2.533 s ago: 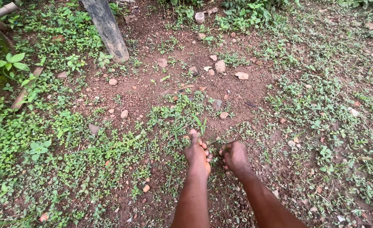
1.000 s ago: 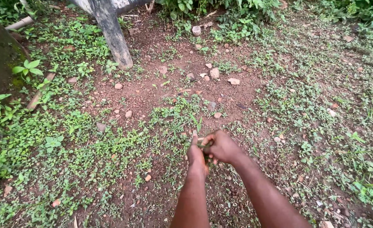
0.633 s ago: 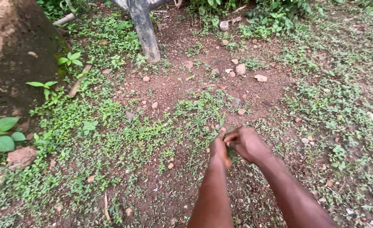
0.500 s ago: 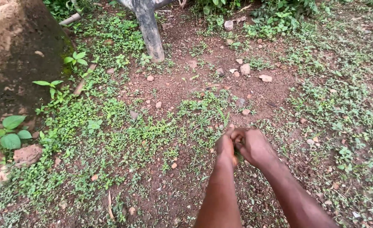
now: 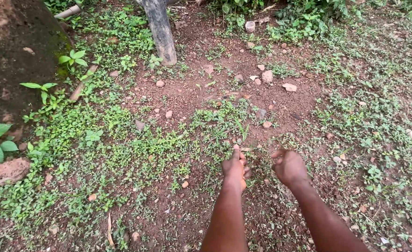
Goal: Plucking weeds and grass from the ground by hand.
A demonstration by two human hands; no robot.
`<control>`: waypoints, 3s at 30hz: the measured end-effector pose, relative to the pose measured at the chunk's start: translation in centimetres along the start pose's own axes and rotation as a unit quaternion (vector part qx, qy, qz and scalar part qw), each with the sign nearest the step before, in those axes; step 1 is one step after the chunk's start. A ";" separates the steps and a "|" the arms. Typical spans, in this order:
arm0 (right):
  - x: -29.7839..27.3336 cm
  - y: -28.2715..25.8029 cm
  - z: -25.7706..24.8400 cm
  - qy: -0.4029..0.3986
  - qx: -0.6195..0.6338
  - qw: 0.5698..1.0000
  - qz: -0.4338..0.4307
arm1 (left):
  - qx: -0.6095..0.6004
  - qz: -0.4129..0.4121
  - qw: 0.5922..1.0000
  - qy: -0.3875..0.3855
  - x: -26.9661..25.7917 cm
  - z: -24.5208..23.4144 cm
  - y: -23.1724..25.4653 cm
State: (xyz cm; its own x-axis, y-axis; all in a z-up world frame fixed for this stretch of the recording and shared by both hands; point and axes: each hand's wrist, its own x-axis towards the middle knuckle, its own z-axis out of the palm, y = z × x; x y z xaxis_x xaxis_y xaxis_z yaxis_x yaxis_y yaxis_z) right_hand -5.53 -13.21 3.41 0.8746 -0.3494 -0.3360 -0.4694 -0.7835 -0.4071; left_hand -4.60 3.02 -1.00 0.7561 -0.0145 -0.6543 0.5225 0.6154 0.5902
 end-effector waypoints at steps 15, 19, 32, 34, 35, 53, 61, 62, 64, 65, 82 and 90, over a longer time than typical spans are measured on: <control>1.7 2.5 6.8 -0.026 0.049 0.998 0.024 | 0.025 -0.031 0.999 0.007 -0.6 0.8 0.5; 2.6 2.1 6.2 -0.064 0.210 0.963 0.153 | 0.041 -0.042 0.998 0.003 -0.9 1.4 0.9; 5.7 2.8 4.0 -0.068 0.194 0.977 0.059 | -0.015 -0.030 0.999 0.005 0.9 1.6 1.4; 5.0 2.5 4.4 -0.105 0.047 0.992 0.051 | -0.009 -0.029 1.000 0.006 0.7 1.6 1.2; 5.2 3.0 5.4 -0.106 0.080 0.989 0.066 | -0.010 -0.025 1.000 -0.002 0.7 1.5 1.1; 2.2 0.4 5.5 -0.047 0.152 0.985 0.065 | -0.027 -0.024 0.999 0.023 1.0 -0.1 2.0; 8.4 3.0 8.4 -0.014 0.310 0.950 0.028 | -0.028 -0.008 0.999 0.031 1.7 -1.4 2.9; 9.3 2.7 8.6 -0.034 0.369 0.928 0.044 | -0.033 -0.006 0.999 0.035 1.6 -1.5 3.2; 8.9 1.1 8.1 -0.054 0.425 0.901 0.060 | -0.038 -0.004 0.998 0.040 1.2 -1.8 3.5; 7.7 -0.3 7.4 -0.040 0.359 0.931 0.053 | -0.042 -0.008 0.997 0.057 1.0 -1.9 3.7; 7.1 -3.5 9.6 0.020 0.166 0.982 0.083 | -0.048 -0.007 0.997 0.056 2.1 -3.9 5.0; 8.6 -4.9 10.5 -0.012 0.103 0.989 0.102 | -0.026 -0.017 0.998 0.047 1.1 -3.0 6.2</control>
State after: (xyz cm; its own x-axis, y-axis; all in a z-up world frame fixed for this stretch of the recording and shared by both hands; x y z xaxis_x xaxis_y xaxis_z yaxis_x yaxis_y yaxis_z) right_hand 3.07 -6.96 -6.41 0.7574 -0.4749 -0.4482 -0.6526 -0.5754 -0.4930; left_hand -1.75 9.20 0.49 0.6969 0.0360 -0.7162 0.5244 0.6557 0.5432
